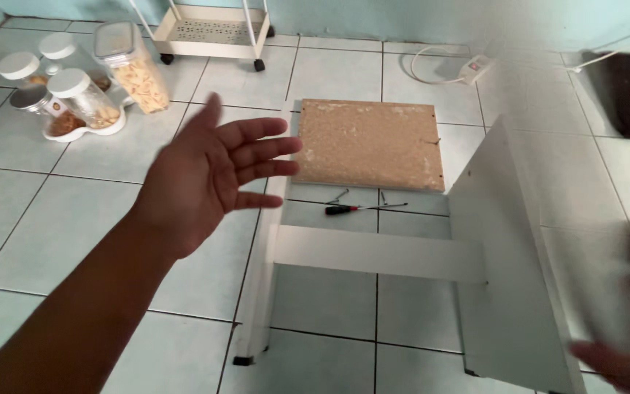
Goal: The person assembles a white flat-pack furniture unit on a tiled floor. They use a screwdriver to attach side panels to a base, then insert a horizontal support beam and a back panel.
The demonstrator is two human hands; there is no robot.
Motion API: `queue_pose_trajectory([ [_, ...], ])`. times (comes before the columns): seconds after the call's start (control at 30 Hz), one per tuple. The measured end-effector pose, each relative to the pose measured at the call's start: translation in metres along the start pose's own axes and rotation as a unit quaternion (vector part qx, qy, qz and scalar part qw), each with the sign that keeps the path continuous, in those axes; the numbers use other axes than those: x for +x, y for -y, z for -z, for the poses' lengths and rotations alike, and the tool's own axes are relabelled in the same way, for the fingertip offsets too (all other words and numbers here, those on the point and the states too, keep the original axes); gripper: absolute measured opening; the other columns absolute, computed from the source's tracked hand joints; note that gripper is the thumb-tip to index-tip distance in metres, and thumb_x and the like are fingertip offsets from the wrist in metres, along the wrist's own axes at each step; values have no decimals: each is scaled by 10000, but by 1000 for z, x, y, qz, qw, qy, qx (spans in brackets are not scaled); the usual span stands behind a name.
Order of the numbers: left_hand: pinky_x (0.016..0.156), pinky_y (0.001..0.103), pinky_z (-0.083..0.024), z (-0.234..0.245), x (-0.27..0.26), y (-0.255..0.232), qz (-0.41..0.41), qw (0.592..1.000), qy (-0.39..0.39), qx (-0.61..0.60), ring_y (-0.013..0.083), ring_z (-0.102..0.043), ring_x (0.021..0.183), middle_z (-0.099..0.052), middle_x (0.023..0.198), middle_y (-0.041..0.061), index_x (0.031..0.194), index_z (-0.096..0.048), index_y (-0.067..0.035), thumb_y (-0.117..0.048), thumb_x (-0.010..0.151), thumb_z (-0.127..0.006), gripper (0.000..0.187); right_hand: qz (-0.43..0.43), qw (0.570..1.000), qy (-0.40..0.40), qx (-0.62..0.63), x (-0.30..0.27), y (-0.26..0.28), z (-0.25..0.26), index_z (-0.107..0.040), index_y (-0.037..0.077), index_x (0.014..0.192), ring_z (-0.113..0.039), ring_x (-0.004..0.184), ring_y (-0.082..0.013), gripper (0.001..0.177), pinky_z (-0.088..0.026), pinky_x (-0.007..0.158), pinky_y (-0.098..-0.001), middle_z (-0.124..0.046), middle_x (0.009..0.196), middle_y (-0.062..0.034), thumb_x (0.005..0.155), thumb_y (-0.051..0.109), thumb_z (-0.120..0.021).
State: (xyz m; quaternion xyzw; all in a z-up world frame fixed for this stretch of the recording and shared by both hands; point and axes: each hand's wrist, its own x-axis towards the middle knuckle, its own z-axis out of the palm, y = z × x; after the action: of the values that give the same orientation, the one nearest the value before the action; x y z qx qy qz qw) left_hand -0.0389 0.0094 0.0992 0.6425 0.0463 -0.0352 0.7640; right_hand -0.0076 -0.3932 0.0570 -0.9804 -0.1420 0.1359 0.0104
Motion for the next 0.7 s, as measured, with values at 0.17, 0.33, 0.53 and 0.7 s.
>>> queue_pose_trajectory([
  [0.17, 843, 421, -556, 39, -3, 13, -10, 980, 123, -153, 273, -713, 1072, -738, 1281, 187, 1374, -581, -20, -594, 994, -331, 731, 10, 992, 13, -126, 5, 43, 31, -449, 120, 1458, -603, 1249, -201, 1091, -650, 901, -377, -531, 1392, -65, 543, 447, -946],
  [0.33, 852, 391, -554, 64, -17, 47, 77, 994, -80, -6, 190, -665, 959, -702, 1118, 88, 1423, -614, -98, -328, 983, -507, 507, 41, 987, -19, -152, 33, 46, 23, -423, 123, 1485, -555, 1327, -190, 1119, -663, 902, -332, -515, 1430, -57, 547, 405, -964],
  [0.53, 828, 362, -617, 70, -17, 50, 77, 994, -79, 27, 160, -742, 889, -780, 1006, 53, 1239, -718, -42, -222, 946, -603, 363, 111, 971, -154, -146, 63, 14, 3, -440, 42, 1420, -538, 1337, -314, 1200, -611, 960, -414, -502, 1446, -170, 409, 385, -988],
  [0.7, 756, 346, -633, 60, -2, 46, 20, 994, -107, 30, 163, -742, 790, -777, 918, 66, 1160, -746, -29, -203, 929, -654, 303, 179, 931, -254, -193, 77, 3, -3, -417, -36, 1452, -535, 1314, -379, 1298, -444, 1149, -565, -528, 1385, -231, 376, 450, -958],
])
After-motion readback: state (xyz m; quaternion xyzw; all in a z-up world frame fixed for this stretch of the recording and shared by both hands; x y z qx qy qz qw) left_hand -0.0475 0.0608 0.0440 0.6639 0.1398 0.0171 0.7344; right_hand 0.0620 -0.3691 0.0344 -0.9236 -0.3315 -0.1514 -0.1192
